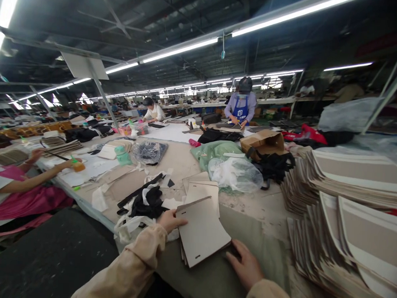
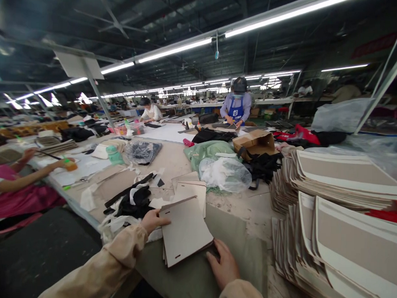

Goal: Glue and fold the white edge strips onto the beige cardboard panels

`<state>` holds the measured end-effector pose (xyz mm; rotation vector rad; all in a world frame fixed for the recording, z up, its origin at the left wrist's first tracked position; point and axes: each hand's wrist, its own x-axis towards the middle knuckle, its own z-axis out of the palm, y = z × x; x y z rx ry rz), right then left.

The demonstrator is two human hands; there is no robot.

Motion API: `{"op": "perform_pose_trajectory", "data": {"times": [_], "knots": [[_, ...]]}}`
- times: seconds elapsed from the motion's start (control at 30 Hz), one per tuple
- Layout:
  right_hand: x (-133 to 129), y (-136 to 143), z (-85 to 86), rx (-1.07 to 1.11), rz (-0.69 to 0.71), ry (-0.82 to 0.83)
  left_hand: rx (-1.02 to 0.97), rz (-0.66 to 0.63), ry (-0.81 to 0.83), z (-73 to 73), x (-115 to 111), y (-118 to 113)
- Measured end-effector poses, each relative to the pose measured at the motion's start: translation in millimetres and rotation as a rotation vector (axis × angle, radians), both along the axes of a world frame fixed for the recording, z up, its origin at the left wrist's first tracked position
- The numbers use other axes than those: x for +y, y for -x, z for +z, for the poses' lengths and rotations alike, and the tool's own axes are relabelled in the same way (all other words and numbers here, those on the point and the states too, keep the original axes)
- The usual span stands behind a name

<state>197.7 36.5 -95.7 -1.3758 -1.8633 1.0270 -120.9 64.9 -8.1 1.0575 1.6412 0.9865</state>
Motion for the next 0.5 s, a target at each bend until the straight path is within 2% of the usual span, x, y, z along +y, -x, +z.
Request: {"op": "perform_pose_trajectory", "data": {"times": [0.07,0.13,0.27,0.4,0.5], "knots": [[-1,-1,-0.9,0.014,-0.008,0.005,-0.117,-0.002,-0.046,9.2,-5,-4],[-2,-1,-0.2,0.033,-0.015,0.02,-0.247,-0.008,-0.079,23.7,1,-7],[-5,2,0.6,0.125,-0.064,0.061,-0.274,0.042,-0.063,46.7,45,-7],[-10,9,-2.4,0.225,-0.181,0.022,-0.153,0.117,-0.064,45.5,93,-7],[-11,13,-2.6,0.229,-0.191,0.008,-0.07,0.125,-0.071,39.6,115,-9]]}}
